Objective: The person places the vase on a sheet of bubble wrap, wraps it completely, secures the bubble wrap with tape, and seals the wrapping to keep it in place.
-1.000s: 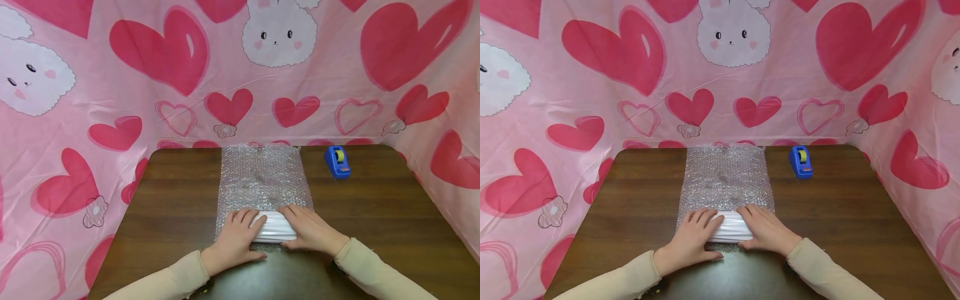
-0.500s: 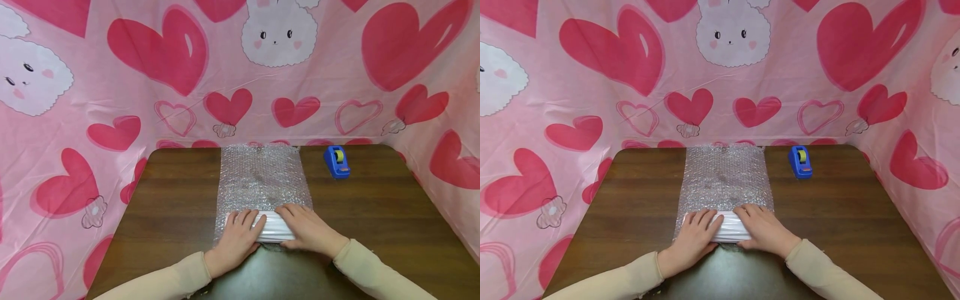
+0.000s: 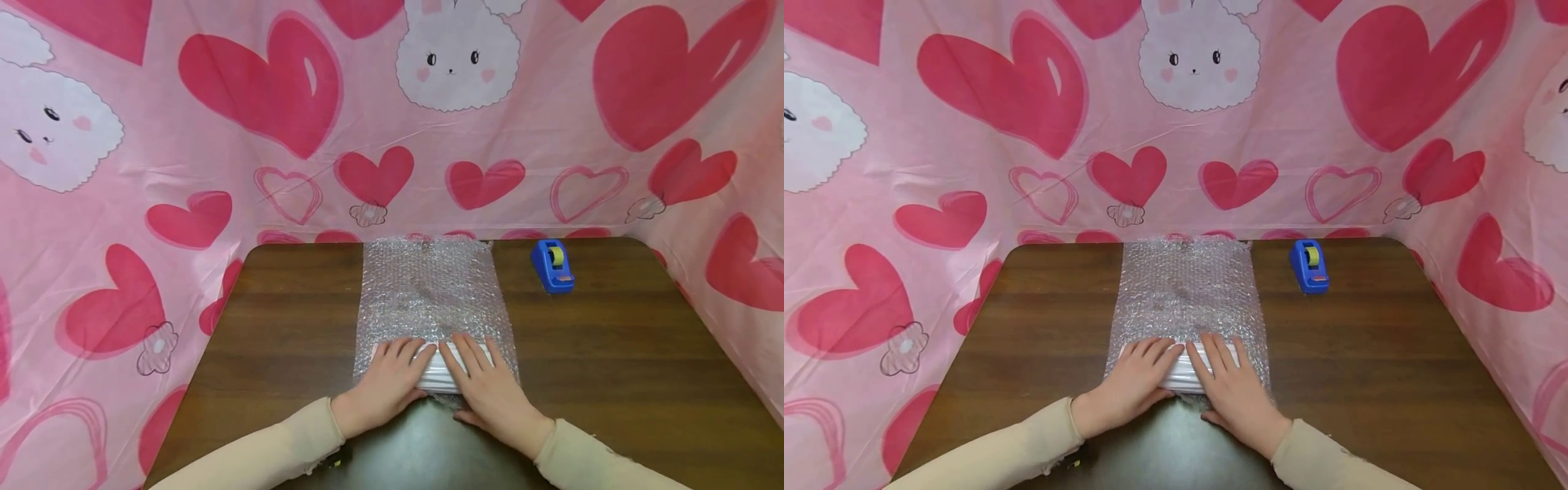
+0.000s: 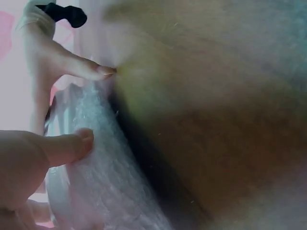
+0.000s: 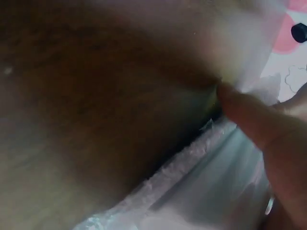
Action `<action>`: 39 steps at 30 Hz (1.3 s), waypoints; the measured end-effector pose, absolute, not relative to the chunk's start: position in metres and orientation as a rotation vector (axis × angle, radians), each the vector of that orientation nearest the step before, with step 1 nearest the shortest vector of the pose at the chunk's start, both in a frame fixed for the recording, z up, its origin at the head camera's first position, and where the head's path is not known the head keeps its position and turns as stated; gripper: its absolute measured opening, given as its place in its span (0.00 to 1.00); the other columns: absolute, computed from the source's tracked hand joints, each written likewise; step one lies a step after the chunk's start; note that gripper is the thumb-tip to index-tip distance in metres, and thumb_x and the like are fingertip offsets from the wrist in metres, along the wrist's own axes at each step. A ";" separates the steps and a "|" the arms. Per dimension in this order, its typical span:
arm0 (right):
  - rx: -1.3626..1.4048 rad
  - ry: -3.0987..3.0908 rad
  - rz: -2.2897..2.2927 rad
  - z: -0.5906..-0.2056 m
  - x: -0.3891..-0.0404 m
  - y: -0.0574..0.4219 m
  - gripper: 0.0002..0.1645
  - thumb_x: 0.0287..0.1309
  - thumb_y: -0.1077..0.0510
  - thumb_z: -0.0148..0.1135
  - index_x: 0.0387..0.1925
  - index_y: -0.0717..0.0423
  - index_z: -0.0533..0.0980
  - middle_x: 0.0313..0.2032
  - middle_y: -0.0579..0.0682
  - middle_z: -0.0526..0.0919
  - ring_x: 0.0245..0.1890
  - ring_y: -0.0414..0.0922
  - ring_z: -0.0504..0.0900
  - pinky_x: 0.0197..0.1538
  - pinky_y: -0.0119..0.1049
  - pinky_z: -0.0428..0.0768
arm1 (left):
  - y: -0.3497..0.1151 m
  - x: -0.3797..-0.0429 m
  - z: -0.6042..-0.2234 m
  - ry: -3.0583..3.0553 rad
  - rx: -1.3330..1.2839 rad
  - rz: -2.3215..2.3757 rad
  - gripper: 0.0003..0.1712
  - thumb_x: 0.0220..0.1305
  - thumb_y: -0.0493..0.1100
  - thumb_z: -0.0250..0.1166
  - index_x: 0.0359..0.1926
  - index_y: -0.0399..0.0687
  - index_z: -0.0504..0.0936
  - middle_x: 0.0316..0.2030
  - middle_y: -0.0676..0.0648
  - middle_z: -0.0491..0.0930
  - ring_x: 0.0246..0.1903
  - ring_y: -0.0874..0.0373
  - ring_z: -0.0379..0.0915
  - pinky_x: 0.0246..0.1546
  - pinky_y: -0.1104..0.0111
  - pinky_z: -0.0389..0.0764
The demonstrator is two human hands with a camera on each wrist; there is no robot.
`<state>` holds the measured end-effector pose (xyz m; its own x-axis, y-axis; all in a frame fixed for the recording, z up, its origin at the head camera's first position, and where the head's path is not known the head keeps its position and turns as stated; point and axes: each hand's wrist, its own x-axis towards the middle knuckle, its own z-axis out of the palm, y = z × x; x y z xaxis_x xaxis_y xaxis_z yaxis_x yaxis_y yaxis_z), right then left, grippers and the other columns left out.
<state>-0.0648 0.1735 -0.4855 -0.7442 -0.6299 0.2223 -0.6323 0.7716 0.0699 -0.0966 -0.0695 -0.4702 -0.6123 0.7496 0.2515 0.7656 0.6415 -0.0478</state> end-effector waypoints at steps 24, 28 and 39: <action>1.143 -2.662 0.291 -0.470 -0.102 0.184 0.43 0.59 0.50 0.76 0.68 0.68 0.70 0.58 0.61 0.78 0.56 0.56 0.78 0.58 0.59 0.78 | -0.032 -0.071 -0.487 -2.613 -0.999 0.237 0.54 0.61 0.66 0.69 0.75 0.34 0.66 0.74 0.31 0.64 0.75 0.40 0.59 0.72 0.45 0.64; 1.158 -2.717 0.324 -0.466 -0.106 0.185 0.40 0.62 0.52 0.73 0.68 0.70 0.69 0.58 0.64 0.78 0.57 0.59 0.79 0.58 0.62 0.77 | -0.028 -0.078 -0.493 -2.584 -0.953 0.359 0.59 0.60 0.72 0.68 0.77 0.37 0.63 0.76 0.32 0.62 0.77 0.42 0.57 0.72 0.44 0.63; 1.213 -2.802 0.335 -0.460 -0.108 0.184 0.39 0.66 0.52 0.70 0.70 0.70 0.68 0.62 0.64 0.76 0.60 0.60 0.78 0.58 0.64 0.77 | -0.028 -0.102 -0.498 -2.546 -0.910 0.390 0.69 0.43 0.84 0.68 0.74 0.42 0.67 0.66 0.36 0.74 0.67 0.42 0.70 0.64 0.41 0.71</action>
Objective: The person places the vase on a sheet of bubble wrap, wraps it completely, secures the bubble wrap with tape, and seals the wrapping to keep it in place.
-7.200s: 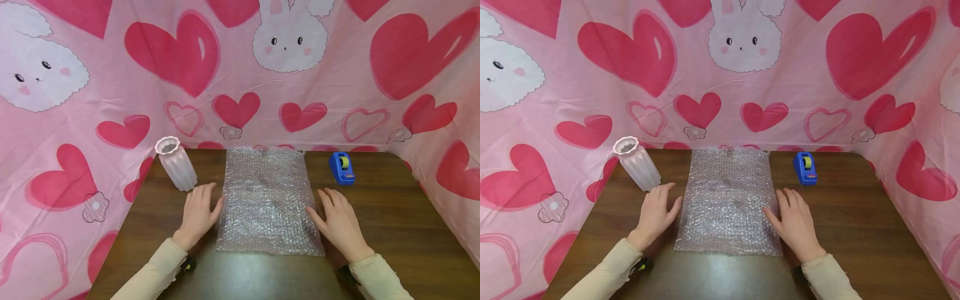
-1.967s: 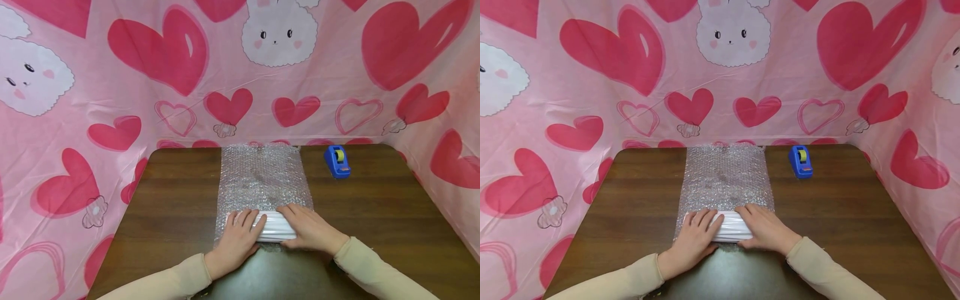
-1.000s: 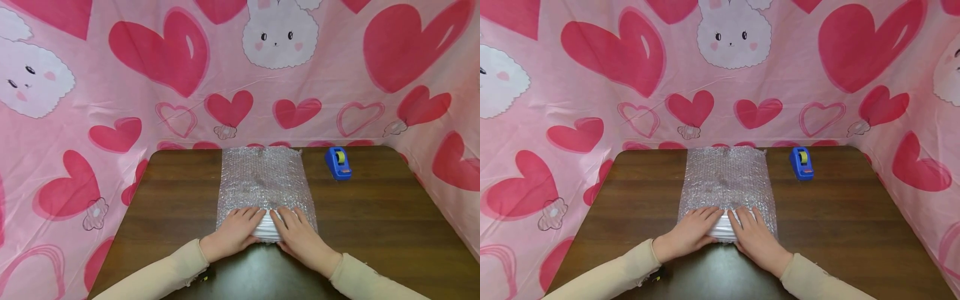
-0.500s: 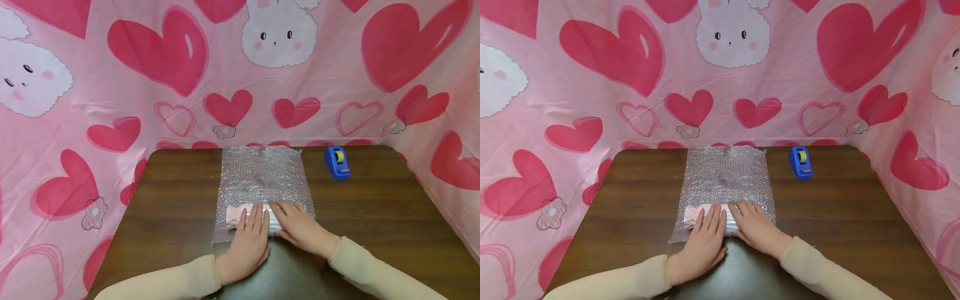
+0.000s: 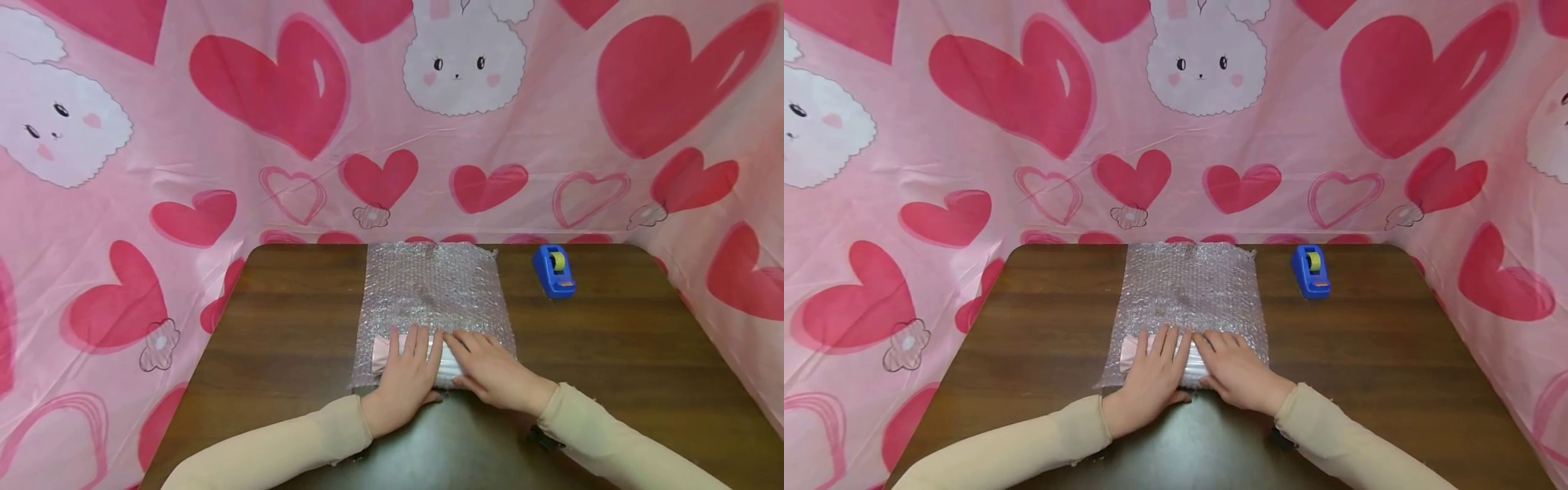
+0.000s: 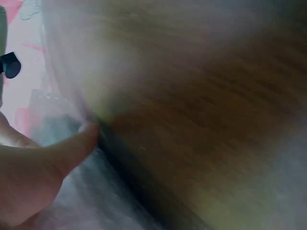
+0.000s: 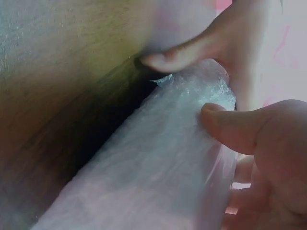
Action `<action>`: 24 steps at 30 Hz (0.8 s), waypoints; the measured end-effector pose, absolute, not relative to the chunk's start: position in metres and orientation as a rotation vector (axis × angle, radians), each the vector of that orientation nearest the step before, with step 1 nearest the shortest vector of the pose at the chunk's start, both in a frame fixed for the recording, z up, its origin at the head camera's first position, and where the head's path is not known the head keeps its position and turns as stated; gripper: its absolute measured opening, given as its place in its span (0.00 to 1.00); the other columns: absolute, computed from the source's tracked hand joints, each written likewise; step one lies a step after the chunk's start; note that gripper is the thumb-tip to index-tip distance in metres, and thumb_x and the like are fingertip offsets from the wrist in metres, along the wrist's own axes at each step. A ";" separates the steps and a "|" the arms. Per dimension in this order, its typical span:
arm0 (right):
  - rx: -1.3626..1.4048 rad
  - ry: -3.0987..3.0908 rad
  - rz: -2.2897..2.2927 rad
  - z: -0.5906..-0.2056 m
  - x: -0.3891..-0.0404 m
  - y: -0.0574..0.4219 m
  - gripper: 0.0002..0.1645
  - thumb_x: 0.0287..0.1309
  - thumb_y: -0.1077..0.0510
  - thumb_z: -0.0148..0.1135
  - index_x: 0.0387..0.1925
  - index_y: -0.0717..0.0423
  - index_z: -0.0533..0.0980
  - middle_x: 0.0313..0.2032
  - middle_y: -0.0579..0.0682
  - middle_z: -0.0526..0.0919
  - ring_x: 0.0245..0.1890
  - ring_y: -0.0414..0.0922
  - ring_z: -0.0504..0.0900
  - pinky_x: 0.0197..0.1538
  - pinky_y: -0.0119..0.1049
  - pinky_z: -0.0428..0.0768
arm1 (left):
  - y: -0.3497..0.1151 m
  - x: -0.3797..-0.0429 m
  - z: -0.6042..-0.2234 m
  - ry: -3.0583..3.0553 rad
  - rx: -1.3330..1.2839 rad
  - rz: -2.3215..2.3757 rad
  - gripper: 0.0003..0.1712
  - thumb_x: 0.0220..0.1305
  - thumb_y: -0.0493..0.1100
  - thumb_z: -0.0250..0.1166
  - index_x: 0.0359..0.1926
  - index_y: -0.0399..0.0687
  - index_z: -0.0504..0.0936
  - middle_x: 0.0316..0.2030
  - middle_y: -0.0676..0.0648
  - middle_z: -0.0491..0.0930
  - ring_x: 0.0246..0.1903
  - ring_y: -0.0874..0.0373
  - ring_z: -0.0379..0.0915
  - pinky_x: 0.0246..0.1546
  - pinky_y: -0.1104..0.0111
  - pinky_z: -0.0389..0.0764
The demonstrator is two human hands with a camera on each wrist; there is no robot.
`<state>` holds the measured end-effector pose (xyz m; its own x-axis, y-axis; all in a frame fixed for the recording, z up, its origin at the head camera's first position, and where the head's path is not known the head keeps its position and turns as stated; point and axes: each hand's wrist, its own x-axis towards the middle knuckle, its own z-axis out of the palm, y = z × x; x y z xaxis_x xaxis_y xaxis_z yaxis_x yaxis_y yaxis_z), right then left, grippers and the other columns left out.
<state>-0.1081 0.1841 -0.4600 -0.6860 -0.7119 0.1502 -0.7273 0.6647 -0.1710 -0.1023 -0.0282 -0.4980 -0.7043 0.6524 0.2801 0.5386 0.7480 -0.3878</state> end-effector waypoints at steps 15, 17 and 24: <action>0.862 -2.676 0.076 -0.453 -0.093 0.178 0.48 0.54 0.42 0.78 0.65 0.69 0.72 0.55 0.67 0.80 0.57 0.63 0.80 0.57 0.62 0.79 | -0.023 -0.138 -0.495 -2.576 -1.015 0.214 0.51 0.37 0.72 0.79 0.54 0.44 0.74 0.43 0.48 0.80 0.42 0.53 0.77 0.39 0.58 0.75; 0.817 -2.658 0.000 -0.455 -0.085 0.175 0.53 0.49 0.40 0.81 0.65 0.69 0.71 0.57 0.68 0.79 0.59 0.65 0.78 0.58 0.63 0.78 | -0.023 -0.142 -0.491 -2.640 -1.031 0.196 0.50 0.40 0.72 0.78 0.54 0.44 0.74 0.44 0.47 0.80 0.43 0.53 0.77 0.39 0.57 0.76; 0.885 -2.671 -0.173 -0.483 -0.078 0.177 0.69 0.38 0.38 0.85 0.74 0.67 0.63 0.70 0.72 0.68 0.69 0.68 0.70 0.64 0.66 0.72 | -0.021 -0.150 -0.481 -2.807 -1.063 0.150 0.48 0.44 0.73 0.77 0.56 0.45 0.76 0.48 0.46 0.82 0.46 0.52 0.78 0.43 0.55 0.79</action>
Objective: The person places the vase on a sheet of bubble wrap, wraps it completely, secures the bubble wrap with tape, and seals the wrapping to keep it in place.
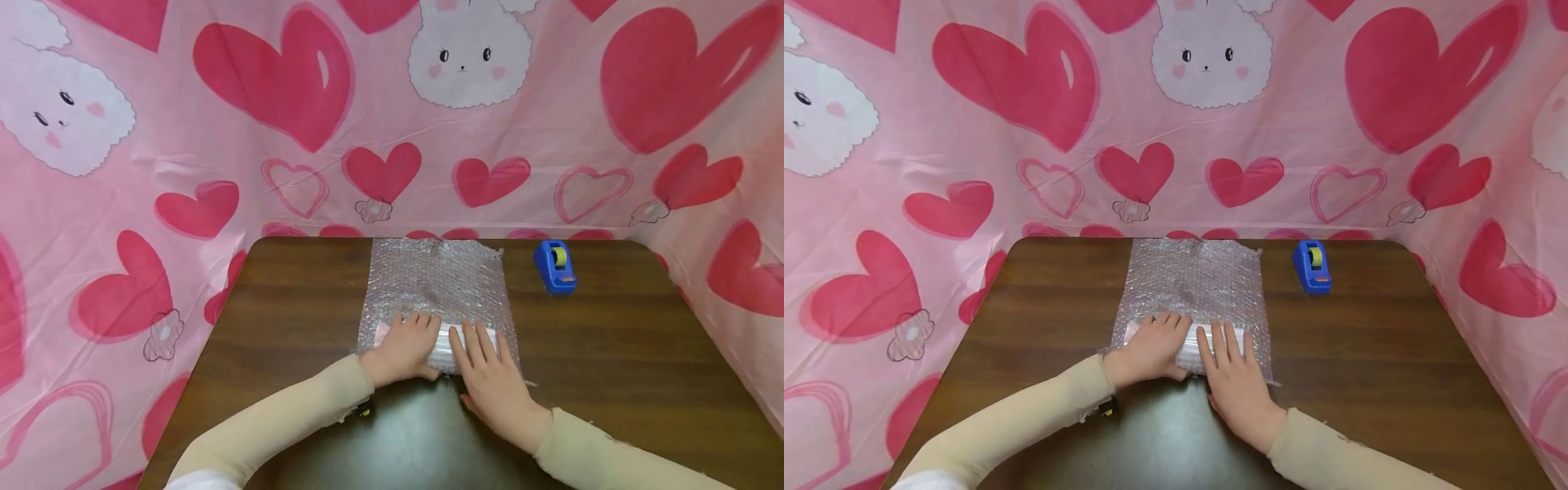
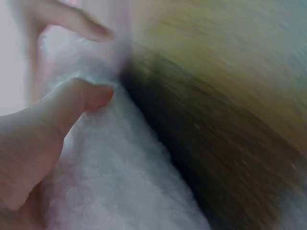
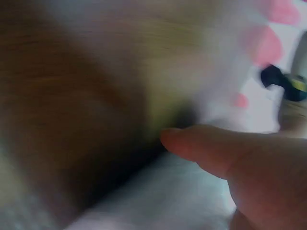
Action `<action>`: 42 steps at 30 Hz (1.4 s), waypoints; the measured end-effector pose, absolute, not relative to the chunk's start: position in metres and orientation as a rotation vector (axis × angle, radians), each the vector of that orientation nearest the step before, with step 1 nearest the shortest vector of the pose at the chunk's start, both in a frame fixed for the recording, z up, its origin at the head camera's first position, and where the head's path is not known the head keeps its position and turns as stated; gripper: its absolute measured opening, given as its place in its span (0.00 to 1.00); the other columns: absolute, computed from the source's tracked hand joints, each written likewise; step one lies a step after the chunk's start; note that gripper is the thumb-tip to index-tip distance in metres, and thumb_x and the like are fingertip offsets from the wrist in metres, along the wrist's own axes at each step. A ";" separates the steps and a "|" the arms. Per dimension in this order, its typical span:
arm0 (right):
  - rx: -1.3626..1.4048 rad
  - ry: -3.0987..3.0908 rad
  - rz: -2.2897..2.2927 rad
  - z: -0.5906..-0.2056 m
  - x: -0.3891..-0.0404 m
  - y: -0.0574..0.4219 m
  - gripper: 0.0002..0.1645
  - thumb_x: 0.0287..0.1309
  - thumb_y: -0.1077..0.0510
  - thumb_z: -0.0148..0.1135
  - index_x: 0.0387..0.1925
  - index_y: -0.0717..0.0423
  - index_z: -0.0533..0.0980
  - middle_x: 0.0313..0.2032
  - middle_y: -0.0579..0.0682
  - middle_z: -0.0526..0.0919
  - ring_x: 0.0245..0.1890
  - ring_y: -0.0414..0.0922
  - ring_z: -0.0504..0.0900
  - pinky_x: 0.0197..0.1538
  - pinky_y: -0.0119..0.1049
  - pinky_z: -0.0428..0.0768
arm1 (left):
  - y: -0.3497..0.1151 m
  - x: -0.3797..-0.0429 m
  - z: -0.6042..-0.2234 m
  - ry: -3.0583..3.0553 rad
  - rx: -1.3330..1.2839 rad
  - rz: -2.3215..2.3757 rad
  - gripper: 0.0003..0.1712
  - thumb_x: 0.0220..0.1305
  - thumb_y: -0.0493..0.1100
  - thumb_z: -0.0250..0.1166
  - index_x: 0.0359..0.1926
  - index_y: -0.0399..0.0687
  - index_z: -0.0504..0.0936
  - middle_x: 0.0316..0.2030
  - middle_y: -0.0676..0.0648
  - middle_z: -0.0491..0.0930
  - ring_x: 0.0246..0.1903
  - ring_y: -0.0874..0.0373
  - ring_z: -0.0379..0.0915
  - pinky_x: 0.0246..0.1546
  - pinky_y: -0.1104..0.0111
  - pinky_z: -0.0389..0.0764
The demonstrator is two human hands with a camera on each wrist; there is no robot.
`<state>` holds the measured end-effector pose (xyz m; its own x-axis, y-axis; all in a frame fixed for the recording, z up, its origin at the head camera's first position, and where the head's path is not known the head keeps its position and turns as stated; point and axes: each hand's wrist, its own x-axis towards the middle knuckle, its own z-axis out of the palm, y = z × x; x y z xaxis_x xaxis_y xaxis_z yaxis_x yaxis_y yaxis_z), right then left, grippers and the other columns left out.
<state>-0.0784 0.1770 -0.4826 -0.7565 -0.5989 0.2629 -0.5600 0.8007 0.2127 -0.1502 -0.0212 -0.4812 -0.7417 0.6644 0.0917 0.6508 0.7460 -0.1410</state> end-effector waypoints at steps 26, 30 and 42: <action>0.988 -2.613 -0.015 -0.491 -0.126 0.184 0.55 0.31 0.42 0.83 0.59 0.68 0.72 0.46 0.61 0.80 0.45 0.58 0.81 0.44 0.54 0.80 | -0.026 -0.138 -0.462 -2.678 -1.002 0.281 0.67 0.47 0.83 0.68 0.75 0.41 0.67 0.72 0.39 0.70 0.73 0.44 0.62 0.71 0.39 0.61; 1.023 -2.679 0.067 -0.485 -0.133 0.183 0.53 0.32 0.42 0.84 0.58 0.66 0.72 0.46 0.60 0.82 0.45 0.57 0.82 0.44 0.55 0.80 | -0.022 -0.110 -0.464 -2.523 -0.966 0.520 0.58 0.59 0.78 0.64 0.73 0.38 0.71 0.73 0.38 0.70 0.76 0.43 0.59 0.72 0.38 0.57; 1.110 -2.814 0.220 -0.474 -0.141 0.188 0.48 0.35 0.46 0.82 0.57 0.65 0.73 0.44 0.59 0.82 0.44 0.57 0.82 0.45 0.59 0.81 | -0.020 -0.107 -0.497 -2.553 -0.923 0.616 0.61 0.59 0.74 0.66 0.79 0.40 0.60 0.77 0.36 0.62 0.76 0.45 0.59 0.72 0.43 0.63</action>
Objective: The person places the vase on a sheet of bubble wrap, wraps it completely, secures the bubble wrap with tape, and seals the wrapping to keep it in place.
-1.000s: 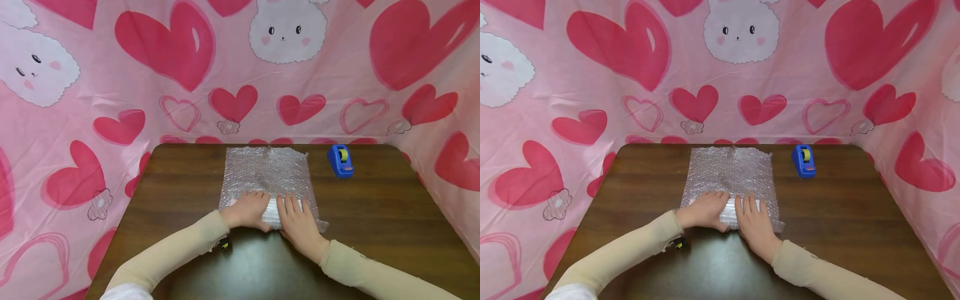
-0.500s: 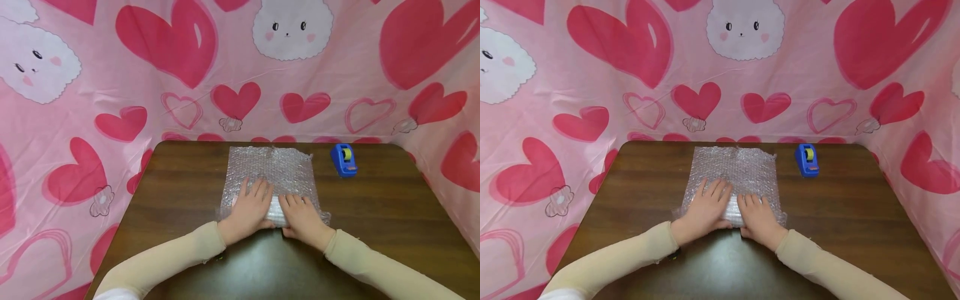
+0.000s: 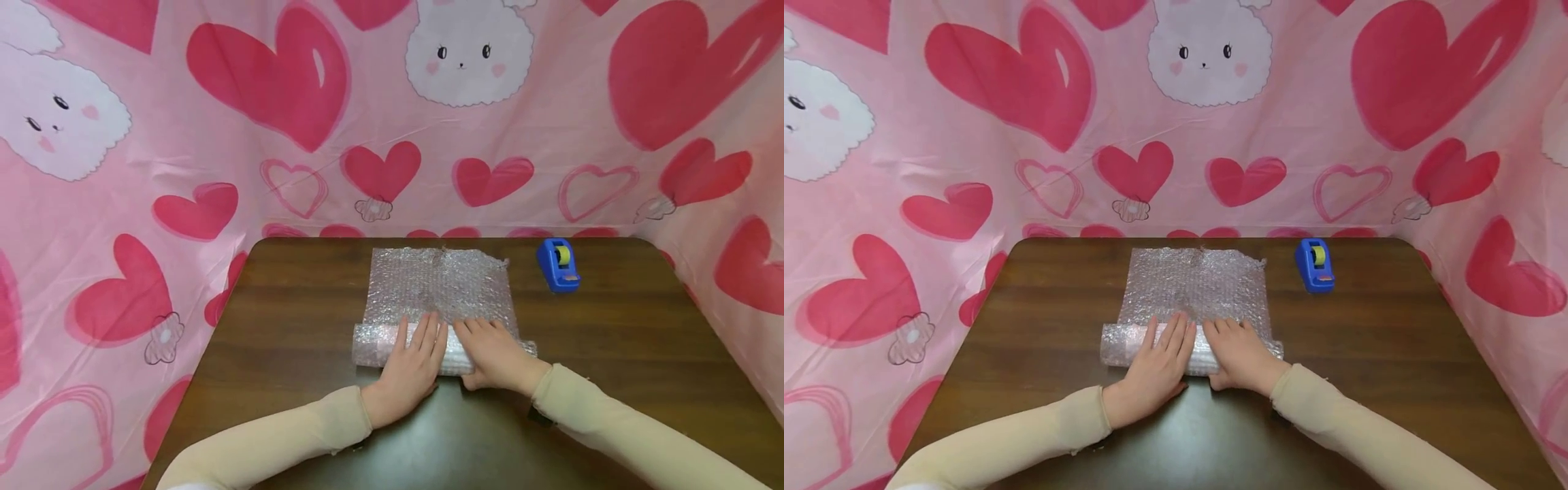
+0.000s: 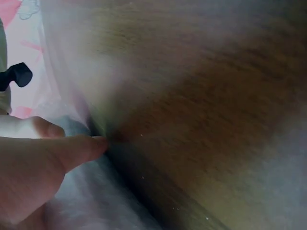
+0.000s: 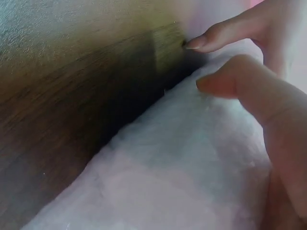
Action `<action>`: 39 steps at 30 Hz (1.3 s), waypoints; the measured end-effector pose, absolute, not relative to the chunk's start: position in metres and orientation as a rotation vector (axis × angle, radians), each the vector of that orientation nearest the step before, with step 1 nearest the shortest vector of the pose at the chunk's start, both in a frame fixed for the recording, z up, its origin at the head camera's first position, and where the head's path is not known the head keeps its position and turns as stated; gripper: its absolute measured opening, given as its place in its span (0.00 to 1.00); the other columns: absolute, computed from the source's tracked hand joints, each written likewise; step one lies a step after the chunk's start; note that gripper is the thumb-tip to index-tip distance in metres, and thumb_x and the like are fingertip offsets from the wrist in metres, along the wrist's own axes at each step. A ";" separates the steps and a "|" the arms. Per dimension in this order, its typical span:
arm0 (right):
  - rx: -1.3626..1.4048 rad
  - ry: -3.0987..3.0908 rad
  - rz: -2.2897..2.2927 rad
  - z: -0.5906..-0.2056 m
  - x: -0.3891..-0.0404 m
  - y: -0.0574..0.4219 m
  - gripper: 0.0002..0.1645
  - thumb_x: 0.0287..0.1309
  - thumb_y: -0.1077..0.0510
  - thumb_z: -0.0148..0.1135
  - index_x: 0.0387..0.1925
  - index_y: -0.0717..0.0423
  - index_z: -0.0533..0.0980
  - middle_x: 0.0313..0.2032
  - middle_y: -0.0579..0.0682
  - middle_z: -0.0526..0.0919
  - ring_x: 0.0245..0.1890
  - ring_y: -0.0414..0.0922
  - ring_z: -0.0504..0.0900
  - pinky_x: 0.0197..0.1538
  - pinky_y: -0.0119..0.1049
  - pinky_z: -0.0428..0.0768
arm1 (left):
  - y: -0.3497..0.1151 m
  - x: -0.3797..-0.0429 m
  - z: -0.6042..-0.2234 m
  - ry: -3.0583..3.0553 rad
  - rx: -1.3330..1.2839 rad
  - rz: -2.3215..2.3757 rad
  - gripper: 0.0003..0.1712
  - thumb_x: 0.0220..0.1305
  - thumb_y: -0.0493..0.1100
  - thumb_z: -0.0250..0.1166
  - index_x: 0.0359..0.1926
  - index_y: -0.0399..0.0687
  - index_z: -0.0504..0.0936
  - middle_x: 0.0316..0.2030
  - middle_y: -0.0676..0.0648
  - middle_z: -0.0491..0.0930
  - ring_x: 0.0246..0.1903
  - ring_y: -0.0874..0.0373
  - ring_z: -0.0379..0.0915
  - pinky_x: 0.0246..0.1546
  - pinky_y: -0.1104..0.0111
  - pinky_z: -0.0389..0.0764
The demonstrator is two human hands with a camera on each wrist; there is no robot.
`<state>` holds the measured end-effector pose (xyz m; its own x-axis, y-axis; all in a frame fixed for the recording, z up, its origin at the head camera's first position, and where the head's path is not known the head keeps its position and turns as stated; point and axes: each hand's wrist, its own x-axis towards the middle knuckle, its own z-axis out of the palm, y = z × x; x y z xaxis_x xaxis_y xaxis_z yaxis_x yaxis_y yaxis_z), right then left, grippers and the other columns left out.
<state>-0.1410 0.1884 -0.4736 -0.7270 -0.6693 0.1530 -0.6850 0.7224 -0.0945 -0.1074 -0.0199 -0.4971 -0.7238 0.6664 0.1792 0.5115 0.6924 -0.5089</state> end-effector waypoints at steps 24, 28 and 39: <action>0.985 -2.662 -0.220 -0.468 -0.113 0.180 0.68 0.38 0.32 0.84 0.70 0.71 0.67 0.66 0.69 0.73 0.68 0.67 0.72 0.66 0.72 0.66 | -0.021 -0.150 -0.497 -2.647 -1.032 0.208 0.53 0.45 0.68 0.76 0.66 0.41 0.73 0.53 0.45 0.80 0.52 0.52 0.75 0.48 0.54 0.76; 0.929 -2.696 -0.222 -0.482 -0.102 0.178 0.70 0.36 0.33 0.85 0.70 0.74 0.65 0.67 0.71 0.72 0.66 0.66 0.73 0.64 0.69 0.70 | -0.022 -0.152 -0.494 -2.705 -1.067 0.144 0.52 0.44 0.67 0.77 0.63 0.41 0.73 0.51 0.45 0.80 0.49 0.52 0.76 0.46 0.54 0.77; 0.862 -2.562 -0.169 -0.506 -0.114 0.175 0.63 0.25 0.40 0.90 0.61 0.68 0.71 0.53 0.63 0.78 0.53 0.60 0.77 0.50 0.62 0.77 | -0.027 -0.158 -0.479 -2.923 -1.187 0.031 0.49 0.46 0.67 0.77 0.63 0.45 0.74 0.50 0.46 0.80 0.50 0.53 0.78 0.46 0.56 0.81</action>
